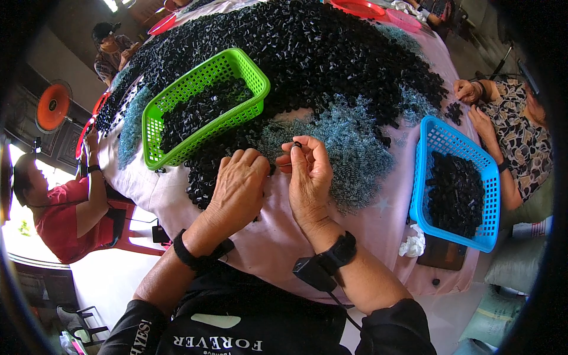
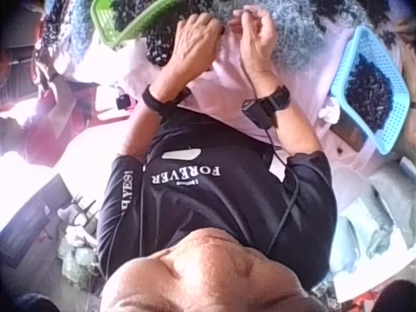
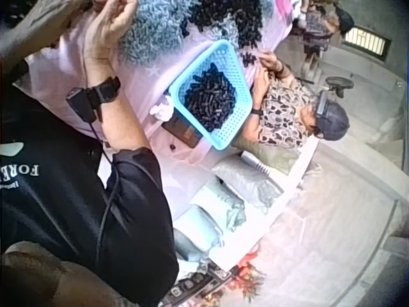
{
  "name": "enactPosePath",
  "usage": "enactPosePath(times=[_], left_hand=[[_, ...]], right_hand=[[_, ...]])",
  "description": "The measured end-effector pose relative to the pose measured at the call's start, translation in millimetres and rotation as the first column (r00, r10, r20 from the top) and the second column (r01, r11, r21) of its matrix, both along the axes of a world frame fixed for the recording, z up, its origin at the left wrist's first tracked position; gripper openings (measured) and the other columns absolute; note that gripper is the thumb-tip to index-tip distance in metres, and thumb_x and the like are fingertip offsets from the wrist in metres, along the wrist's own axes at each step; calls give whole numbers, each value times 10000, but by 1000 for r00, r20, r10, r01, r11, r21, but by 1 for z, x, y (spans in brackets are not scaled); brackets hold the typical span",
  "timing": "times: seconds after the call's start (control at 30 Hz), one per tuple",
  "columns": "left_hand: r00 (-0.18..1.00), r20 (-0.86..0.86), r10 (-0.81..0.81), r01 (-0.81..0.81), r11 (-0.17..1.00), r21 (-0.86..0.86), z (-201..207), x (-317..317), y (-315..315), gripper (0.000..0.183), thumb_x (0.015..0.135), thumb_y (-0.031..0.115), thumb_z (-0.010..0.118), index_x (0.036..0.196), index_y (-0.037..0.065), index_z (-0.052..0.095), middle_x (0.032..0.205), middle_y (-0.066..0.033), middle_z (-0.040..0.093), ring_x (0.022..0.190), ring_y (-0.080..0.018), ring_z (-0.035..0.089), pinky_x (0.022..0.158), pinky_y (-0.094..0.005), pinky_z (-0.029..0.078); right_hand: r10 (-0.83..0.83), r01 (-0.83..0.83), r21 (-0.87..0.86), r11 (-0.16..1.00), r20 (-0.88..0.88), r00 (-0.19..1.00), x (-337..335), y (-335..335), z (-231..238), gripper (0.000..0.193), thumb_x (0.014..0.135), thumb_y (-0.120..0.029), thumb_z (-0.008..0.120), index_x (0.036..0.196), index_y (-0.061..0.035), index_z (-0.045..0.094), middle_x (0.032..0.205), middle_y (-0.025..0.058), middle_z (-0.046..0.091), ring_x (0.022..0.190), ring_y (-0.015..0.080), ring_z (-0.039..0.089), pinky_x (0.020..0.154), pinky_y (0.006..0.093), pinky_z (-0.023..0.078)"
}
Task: Sort small black components from a pile on a table.
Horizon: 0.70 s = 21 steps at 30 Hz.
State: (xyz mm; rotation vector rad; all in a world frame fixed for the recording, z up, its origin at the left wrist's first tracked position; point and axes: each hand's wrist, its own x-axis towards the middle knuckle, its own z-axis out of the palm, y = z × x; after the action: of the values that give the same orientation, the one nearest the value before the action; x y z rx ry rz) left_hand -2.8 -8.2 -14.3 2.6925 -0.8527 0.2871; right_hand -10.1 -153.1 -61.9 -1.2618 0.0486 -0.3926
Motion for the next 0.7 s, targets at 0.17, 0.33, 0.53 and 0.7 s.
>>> enactPosePath(times=[0.17, 0.33, 0.53, 0.7], left_hand=[[992, 20, -125, 125, 992, -27, -6, 2, -3, 164, 796, 35, 601, 958, 54, 583, 994, -99, 592, 963, -310, 550, 837, -432, 407], [999, -43, -13, 11, 999, -53, 3, -1, 14, 111, 837, 33, 604, 939, 70, 581, 865, -93, 619, 930, -310, 577, 828, -426, 411], [988, -145, 43, -98, 913, -396, 16, -4, 31, 80, 912, -16, 602, 985, -3, 570, 851, -181, 651, 799, -381, 665, 693, -403, 523], [997, -77, 28, -61, 878, -474, 15, -2, 39, 105, 910, -34, 599, 1008, 1, 614, 846, -166, 662, 778, -328, 683, 707, -366, 532]], right_hand=[[16, -17, 56, 998, 16, 1000, 0, 1, 1, 153, 1055, -80, 519, 1200, -53, 560, 1047, 67, 671, 832, 114, 666, 736, 258, 567], [69, -69, 4, 998, -59, 996, 1, 3, 1, 149, 1040, -72, 556, 1179, -42, 600, 1019, 67, 693, 835, 115, 672, 745, 260, 571], [213, -210, 43, 977, -87, 973, -2, 7, 5, 190, 1008, -53, 610, 1193, -22, 641, 1026, 76, 713, 862, 117, 688, 794, 264, 580], [261, -261, 3, 965, -94, 961, -4, 7, 3, 197, 992, -39, 629, 1184, -9, 659, 1062, 76, 721, 890, 112, 697, 808, 256, 580]])
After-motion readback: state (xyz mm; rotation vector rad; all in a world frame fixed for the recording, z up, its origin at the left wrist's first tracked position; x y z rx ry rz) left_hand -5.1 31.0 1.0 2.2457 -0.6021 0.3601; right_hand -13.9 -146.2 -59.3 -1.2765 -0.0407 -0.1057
